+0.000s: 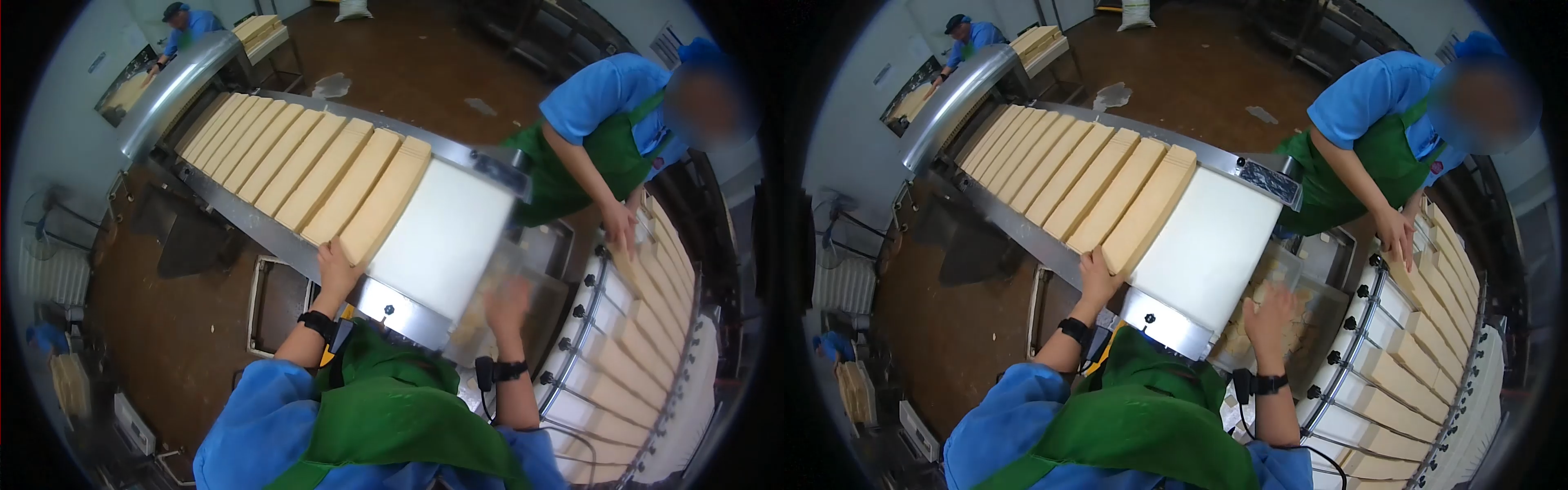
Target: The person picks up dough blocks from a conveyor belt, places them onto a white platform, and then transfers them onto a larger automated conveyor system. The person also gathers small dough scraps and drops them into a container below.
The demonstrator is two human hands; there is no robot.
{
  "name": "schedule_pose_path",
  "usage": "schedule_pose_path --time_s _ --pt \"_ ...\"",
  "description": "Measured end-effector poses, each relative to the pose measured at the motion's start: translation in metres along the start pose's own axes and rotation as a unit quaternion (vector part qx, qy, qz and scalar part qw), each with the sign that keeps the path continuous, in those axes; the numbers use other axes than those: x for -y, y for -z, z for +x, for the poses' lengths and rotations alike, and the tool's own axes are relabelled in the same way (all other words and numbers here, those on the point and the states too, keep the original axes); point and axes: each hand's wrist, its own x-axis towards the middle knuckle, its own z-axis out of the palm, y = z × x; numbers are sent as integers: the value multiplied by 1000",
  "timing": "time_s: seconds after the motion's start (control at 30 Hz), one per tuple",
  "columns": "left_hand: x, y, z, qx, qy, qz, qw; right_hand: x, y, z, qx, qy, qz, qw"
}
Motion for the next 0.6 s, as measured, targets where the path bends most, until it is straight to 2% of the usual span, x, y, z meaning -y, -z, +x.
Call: schedule_pose_path --time_s 0.07,0.17,0.27,0.33,0.4,0.6 --pt "-5 7 1 13 -11 -13 1000 57 16 29 87 -13 -2 996" --pt "-10 16 9 37 -2 -35 999 89 -33 72 65 25 -23 997" --pt "-12 23 13 70 2 -36 997 121 -87 124 33 20 -11 999" --pt "-11 29 16 89 -30 -15 995 149 -109 162 29 13 -1 999" --pt "-4 31 20 111 -46 -68 990 176 -119 200 32 8 2 999" --pt "-6 53 36 221 -59 -50 972 240 -121 286 74 -13 -6 997"
